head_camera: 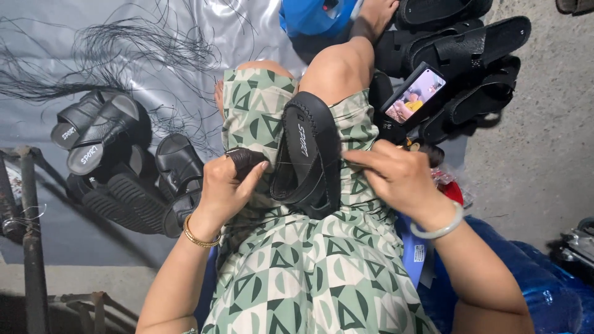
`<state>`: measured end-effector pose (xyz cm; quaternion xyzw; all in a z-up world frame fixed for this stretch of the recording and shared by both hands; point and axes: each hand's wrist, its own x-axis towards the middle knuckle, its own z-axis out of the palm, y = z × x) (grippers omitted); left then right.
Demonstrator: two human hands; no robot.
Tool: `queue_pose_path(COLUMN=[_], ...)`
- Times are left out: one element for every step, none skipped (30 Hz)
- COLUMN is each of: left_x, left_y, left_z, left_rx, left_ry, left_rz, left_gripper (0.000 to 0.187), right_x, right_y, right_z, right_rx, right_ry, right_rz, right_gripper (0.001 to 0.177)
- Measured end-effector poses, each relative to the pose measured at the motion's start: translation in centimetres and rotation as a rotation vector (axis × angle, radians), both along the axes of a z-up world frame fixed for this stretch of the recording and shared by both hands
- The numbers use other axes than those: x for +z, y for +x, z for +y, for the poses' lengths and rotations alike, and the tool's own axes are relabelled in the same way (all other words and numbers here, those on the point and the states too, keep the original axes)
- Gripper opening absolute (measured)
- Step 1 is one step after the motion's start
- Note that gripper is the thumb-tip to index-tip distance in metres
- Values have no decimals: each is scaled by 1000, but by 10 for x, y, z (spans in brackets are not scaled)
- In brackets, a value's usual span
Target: Hand-sewing a black sandal strap using a needle and thread to repair it.
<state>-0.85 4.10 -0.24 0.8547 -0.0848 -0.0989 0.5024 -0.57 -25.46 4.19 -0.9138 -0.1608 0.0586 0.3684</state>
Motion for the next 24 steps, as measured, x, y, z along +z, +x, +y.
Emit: queue_pose_path(left_x=[6,12,7,2,-3,-5,-8,-10,-6,-2,2,5,8,12,7,3,-1,-5,-9,-14,-12,-10,-9,-5], left_y=[4,8,6,5,2,2,1,1,4,8,11,13,15,17,22,28,32,36,38,41,50,59,68,81], left_z=[-4,-8,-2,4,9,20,31,42,50,59,68,69,71,72,69,65,63,55,48,40,36,32,27,25], left_rx=[11,21,17,14,11,8,21,33,32,27,22,20,108,193,192,152,106,111,220,337,335,304,273,271], left_ry=[3,6,8,75,140,141,325,509,508,506,504,503,387,269,267,-289,-838,-836,-1191,-1545,-1542,-1591,-1643,-1644], left_rz=[-22,-43,-45,-84,-120,-119,-200,-279,-280,-261,-241,-240,-164,-86,-87,115,318,318,489,658,662,680,692,693], left_gripper=[2,2,2,2,5,5,24,46,46,34,25,25,23,21,21,17,19,19,23,29,29,31,33,33], right_x=[-4,-7,-7,-7,-6,-16,-25,-34,-38,-41,-44,-83,-117,-145,-106,-69,-31,-22,-12,-2,-3,-5,-6,-11], right_y=[-3,-5,-10,-14,-19,-26,-33,-39,-37,-36,-35,-44,-60,-78,-48,-25,-13,-7,-4,0,-3,-6,-7,-6], right_z=[4,9,4,-1,-6,-42,-78,-114,-153,-191,-230,-283,-335,-386,-325,-251,-166,-122,-77,-32,-21,-10,0,-4], right_rx=[26,52,48,54,57,54,-13,-80,-81,-476,-875,-877,-956,-1028,-1028,-977,-863,-859,-502,-144,-149,-15,123,121], right_ry=[26,53,56,415,778,781,1135,1489,1489,1541,1562,1562,1580,1588,1587,882,208,209,277,339,341,246,148,147], right_rz=[173,347,345,689,1029,1028,988,925,924,864,777,776,578,377,375,287,189,192,137,81,81,70,58,56], right_gripper=[18,11,11,1,9,9,29,63,63,23,31,31,14,15,15,30,47,47,35,27,27,20,15,15])
